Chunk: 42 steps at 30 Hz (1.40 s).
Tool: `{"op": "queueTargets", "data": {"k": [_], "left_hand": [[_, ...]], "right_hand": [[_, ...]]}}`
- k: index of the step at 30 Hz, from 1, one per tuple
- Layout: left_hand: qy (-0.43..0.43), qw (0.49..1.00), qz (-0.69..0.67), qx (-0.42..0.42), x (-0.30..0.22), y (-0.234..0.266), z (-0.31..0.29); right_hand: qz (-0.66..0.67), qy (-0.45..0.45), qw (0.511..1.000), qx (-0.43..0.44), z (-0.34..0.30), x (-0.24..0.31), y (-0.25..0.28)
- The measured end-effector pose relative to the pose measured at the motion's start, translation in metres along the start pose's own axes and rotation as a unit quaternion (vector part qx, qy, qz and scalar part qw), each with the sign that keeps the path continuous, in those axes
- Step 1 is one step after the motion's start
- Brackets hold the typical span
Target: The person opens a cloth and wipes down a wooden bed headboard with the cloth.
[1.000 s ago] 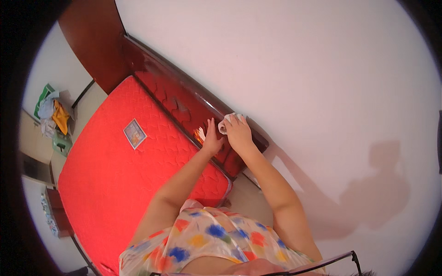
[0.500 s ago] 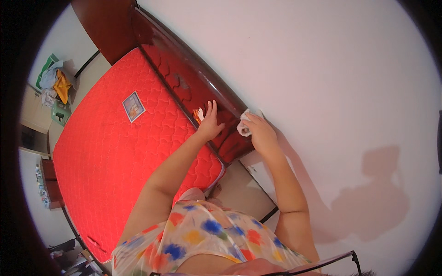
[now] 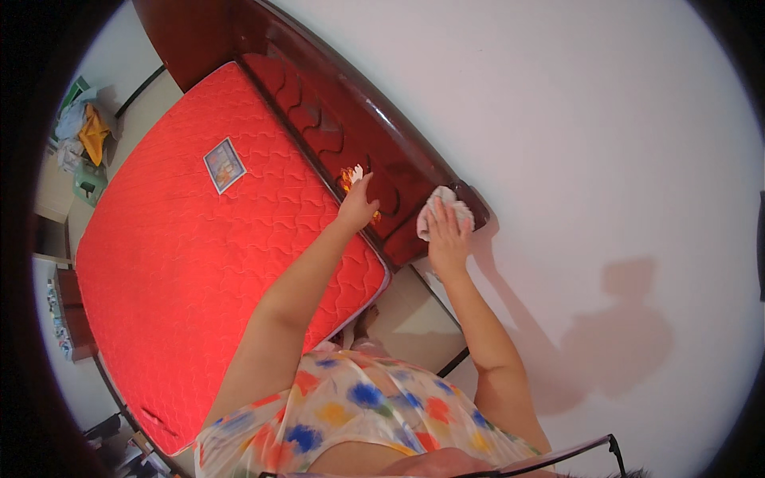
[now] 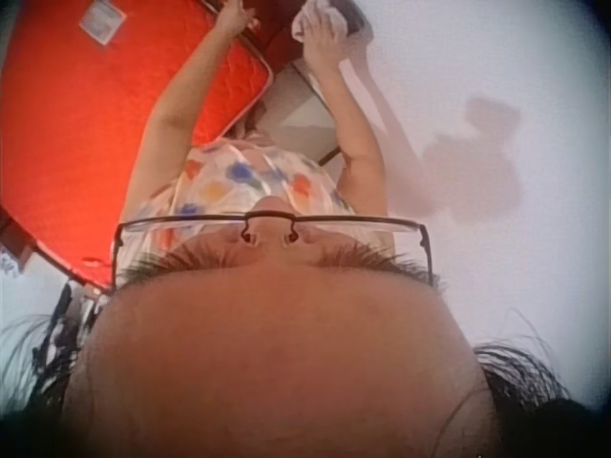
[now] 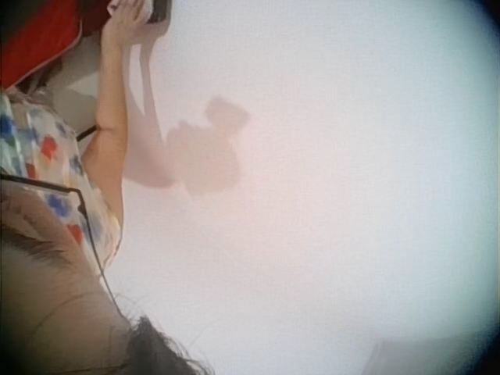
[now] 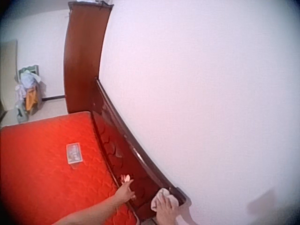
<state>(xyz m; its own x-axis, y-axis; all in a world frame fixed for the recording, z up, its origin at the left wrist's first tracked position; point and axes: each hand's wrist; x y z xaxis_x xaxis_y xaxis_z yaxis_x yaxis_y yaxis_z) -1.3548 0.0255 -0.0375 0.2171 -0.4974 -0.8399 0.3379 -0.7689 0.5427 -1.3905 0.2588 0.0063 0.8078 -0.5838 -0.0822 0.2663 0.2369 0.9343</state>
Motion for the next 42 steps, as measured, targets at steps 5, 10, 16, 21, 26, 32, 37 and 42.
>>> {"op": "queueTargets", "data": {"k": [5, 10, 16, 21, 26, 32, 37, 42], "left_hand": [[0.063, 0.995, -0.044, 0.057, 0.061, 0.006, -0.063], [0.193, 0.979, -0.004, 0.065, 0.143, 0.034, -0.15], [0.318, 0.947, 0.007, 0.053, 0.223, 0.086, -0.218], [0.341, 0.939, -0.009, 0.038, 0.235, 0.093, -0.243], [0.284, 0.957, -0.054, -0.022, 0.262, 0.098, -0.272], [0.364, 0.93, -0.033, -0.016, 0.282, 0.065, -0.299], [0.379, 0.923, -0.059, -0.019, 0.325, 0.047, -0.338], [0.399, 0.915, -0.044, 0.03, 0.319, 0.019, -0.327]], "right_hand": [[0.047, 0.117, 0.989, 0.083, -0.02, 0.011, -0.039], [-0.047, 0.111, 0.992, 0.041, -0.045, -0.018, -0.017], [-0.123, -0.034, 0.992, -0.006, -0.02, 0.003, 0.027], [-0.155, -0.03, 0.987, 0.032, -0.026, 0.003, 0.014], [-0.132, -0.016, 0.988, 0.074, -0.018, 0.013, 0.014], [-0.202, -0.016, 0.974, 0.1, -0.021, 0.017, 0.011], [-0.17, -0.003, 0.985, 0.035, 0.007, 0.034, -0.014], [-0.124, 0.047, 0.991, -0.013, 0.041, 0.007, -0.039]]}}
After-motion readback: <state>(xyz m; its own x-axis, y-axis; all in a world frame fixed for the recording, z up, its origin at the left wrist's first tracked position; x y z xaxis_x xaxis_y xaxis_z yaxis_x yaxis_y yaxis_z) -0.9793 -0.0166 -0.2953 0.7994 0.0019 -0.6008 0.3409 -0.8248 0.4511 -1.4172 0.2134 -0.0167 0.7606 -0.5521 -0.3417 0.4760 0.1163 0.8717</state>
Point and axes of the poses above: each hand's wrist, its own z-axis towards the middle knuckle, its own y-axis out of the back of the hand, x = y × z, and after that the axes turned 7 degrees about y, right-handed
